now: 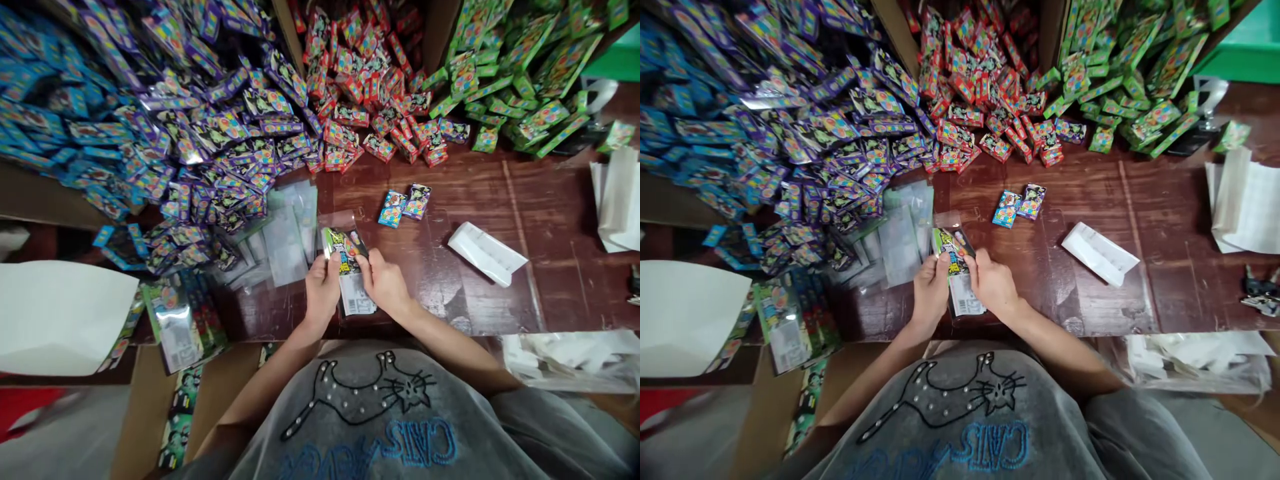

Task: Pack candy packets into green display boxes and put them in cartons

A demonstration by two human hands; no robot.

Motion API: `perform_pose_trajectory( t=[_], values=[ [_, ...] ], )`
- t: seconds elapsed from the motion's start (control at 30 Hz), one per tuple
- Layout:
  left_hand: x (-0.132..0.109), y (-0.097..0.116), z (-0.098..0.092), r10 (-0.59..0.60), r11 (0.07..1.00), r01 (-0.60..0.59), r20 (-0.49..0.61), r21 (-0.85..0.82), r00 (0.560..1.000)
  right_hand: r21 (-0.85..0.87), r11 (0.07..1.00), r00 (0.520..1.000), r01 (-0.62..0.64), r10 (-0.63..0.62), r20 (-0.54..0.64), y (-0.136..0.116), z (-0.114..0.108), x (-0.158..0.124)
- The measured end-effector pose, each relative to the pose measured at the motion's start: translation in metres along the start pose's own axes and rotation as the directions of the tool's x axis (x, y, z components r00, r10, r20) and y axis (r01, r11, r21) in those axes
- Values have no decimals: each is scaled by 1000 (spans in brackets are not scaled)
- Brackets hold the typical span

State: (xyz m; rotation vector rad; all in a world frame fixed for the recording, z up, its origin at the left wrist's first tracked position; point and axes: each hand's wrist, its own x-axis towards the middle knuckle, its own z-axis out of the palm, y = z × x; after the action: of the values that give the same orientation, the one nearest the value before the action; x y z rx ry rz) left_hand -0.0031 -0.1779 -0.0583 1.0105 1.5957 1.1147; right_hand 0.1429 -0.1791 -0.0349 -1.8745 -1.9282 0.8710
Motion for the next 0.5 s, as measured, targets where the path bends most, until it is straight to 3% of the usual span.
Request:
perform_pose_trajectory(
  t=[0.1,0.17,0.27,0.33,0.4,0.47,0.5],
  values=[
    [1,2,0,25,996,-22,-33,91,999,16,998,999,53,-53,-11,8,-17,7],
    [-4,5,-8,17,991,-16,-4,131,1000,-1,989,979,150,-149,-140,24,-38,19],
    [-17,14,-37,190,931,-226,146,286,971,-162,959,893,232,-276,-356,63,-73,50],
    [-24,26,-63,375,760,-446,242,473,895,-274,945,912,179,-264,-313,91,-90,73],
    [-23,44,-83,461,487,-608,407,628,789,-342,926,959,158,-226,-169,114,-98,93],
    [-7,65,-91,374,229,-761,667,607,644,-359,910,974,207,-228,-16,126,-99,107],
    [6,75,-89,291,150,-835,783,530,549,-349,903,966,252,-255,38,129,-97,112]
  ],
)
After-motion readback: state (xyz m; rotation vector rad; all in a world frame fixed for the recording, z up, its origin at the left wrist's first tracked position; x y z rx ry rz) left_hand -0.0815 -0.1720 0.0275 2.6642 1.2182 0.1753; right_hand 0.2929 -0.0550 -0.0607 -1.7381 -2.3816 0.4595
